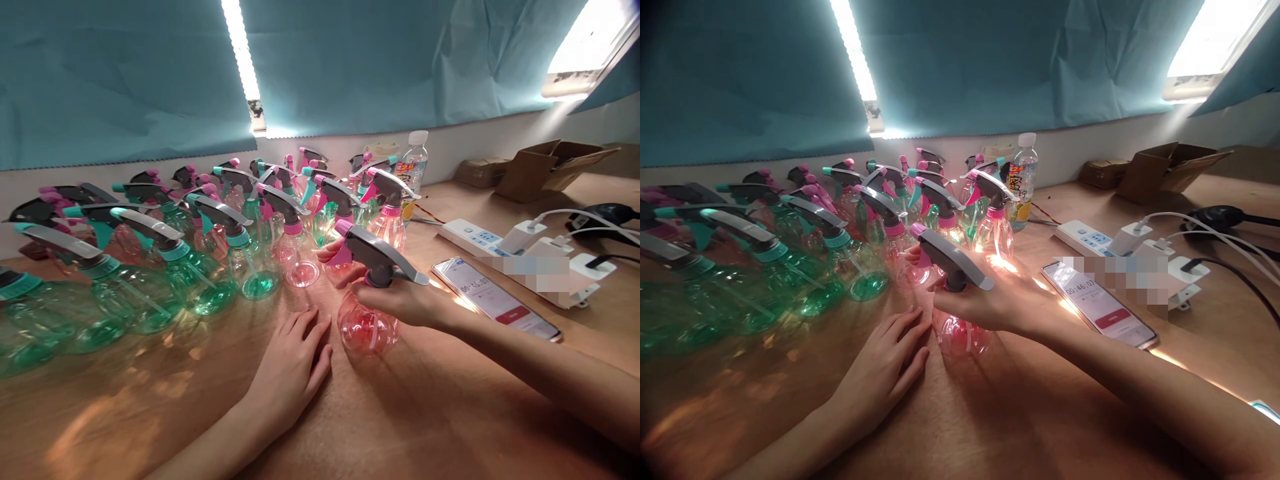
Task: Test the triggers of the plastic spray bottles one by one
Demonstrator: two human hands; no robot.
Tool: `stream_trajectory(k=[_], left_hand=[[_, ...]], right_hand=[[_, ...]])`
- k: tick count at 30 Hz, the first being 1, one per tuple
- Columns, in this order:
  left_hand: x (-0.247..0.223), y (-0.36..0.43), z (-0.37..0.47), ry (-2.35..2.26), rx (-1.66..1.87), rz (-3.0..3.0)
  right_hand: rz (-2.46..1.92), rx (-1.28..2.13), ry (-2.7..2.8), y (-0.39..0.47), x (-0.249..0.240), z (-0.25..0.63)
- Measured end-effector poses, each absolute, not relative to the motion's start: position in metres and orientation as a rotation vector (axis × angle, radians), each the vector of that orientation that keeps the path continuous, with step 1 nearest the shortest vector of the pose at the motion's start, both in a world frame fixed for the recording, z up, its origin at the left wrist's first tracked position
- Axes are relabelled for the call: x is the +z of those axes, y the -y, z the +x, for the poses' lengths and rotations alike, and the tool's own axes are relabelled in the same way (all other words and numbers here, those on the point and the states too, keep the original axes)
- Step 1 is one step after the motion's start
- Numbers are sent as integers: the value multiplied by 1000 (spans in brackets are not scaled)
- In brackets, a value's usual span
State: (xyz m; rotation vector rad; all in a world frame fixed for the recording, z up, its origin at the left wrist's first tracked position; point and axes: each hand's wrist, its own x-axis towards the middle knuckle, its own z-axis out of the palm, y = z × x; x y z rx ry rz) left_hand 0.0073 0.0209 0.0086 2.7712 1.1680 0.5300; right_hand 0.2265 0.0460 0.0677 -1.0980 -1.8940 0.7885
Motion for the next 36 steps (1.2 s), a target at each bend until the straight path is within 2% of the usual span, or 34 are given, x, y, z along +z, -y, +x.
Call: stream_trajectory(k=[8,14,36], left_hand=[[10,-21,7,-1167,503,2785],[10,-22,7,-1175,477,2781],[8,-22,8,-1159,468,2791]], right_hand=[[-899,894,1849,-46,79,219],[-934,805,1905,-49,72,225],[-871,936,1841,-46,74,219]])
